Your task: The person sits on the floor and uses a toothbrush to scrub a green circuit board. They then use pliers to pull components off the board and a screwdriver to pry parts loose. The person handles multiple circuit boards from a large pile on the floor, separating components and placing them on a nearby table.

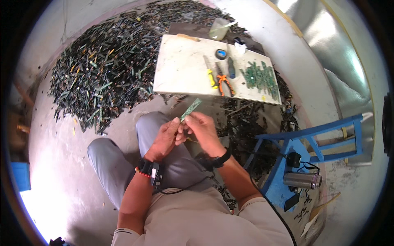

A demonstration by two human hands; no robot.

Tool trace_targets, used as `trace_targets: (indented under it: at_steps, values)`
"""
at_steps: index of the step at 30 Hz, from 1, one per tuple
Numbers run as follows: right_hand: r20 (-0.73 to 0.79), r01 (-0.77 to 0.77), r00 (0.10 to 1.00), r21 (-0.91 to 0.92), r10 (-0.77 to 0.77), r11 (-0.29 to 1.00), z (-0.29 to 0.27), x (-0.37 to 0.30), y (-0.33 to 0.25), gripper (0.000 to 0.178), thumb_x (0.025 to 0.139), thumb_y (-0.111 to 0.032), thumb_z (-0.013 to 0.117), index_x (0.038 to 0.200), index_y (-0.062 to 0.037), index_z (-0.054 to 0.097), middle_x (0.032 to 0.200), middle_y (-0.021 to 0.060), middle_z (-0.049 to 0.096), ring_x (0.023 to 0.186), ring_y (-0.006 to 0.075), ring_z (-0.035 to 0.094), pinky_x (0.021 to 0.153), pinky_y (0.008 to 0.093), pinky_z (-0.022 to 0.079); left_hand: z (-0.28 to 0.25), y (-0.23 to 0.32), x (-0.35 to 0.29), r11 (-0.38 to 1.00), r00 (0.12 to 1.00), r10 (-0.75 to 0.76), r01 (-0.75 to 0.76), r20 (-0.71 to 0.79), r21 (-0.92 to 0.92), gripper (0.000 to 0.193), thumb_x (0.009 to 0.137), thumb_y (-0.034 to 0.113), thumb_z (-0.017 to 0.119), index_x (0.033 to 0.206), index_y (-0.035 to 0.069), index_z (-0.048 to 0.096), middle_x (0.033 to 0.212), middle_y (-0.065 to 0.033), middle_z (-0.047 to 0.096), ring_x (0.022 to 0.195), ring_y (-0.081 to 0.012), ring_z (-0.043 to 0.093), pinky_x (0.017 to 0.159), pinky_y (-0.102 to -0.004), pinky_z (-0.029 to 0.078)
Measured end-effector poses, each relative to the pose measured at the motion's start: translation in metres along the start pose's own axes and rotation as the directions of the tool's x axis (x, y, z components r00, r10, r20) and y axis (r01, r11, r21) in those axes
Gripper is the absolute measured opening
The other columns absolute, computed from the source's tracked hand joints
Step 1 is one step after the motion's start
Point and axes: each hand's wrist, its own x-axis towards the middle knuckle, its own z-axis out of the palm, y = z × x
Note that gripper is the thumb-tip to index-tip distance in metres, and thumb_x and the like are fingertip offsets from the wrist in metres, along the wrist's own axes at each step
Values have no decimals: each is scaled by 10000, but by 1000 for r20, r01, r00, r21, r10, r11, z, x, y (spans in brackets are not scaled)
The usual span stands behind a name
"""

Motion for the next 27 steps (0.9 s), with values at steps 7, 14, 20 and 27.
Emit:
trace_targets:
  at_steps: [7,14,20,27]
  values:
    - [-331,51,940,-114,-86,992,-28,10,-22,189,1009,-204,500,910,-59,567,781,27,664,624,73,619,533,209,452,2,-8,4,988,999,-33,37,-33,150,414,1032,407,455,769,91,505,620,1,436,521,-111,378,530,-260,345]
    - [-500,48,685,-696,-530,717,-203,64,-51,262,942,-137,547,719,0,558,612,52,532,570,143,501,558,338,416,-5,-11,2,998,999,2,1,-46,56,417,1028,413,461,760,97,504,604,5,435,511,-114,384,569,-289,383]
    - [-572,-256,598,-800,-561,543,-344,90,-66,218,952,-162,572,889,27,661,679,20,589,576,88,481,545,270,395,1,-12,6,998,999,-25,27,-34,65,415,1028,416,461,762,101,506,609,4,441,513,-114,387,631,-311,418]
    - [-681,184,555,-460,-478,869,-253,51,-14,234,947,-187,552,836,-2,642,701,-15,572,597,62,483,538,245,389,7,-10,3,998,998,-20,23,-58,54,405,1027,413,466,774,100,511,609,5,448,512,-112,391,625,-301,415]
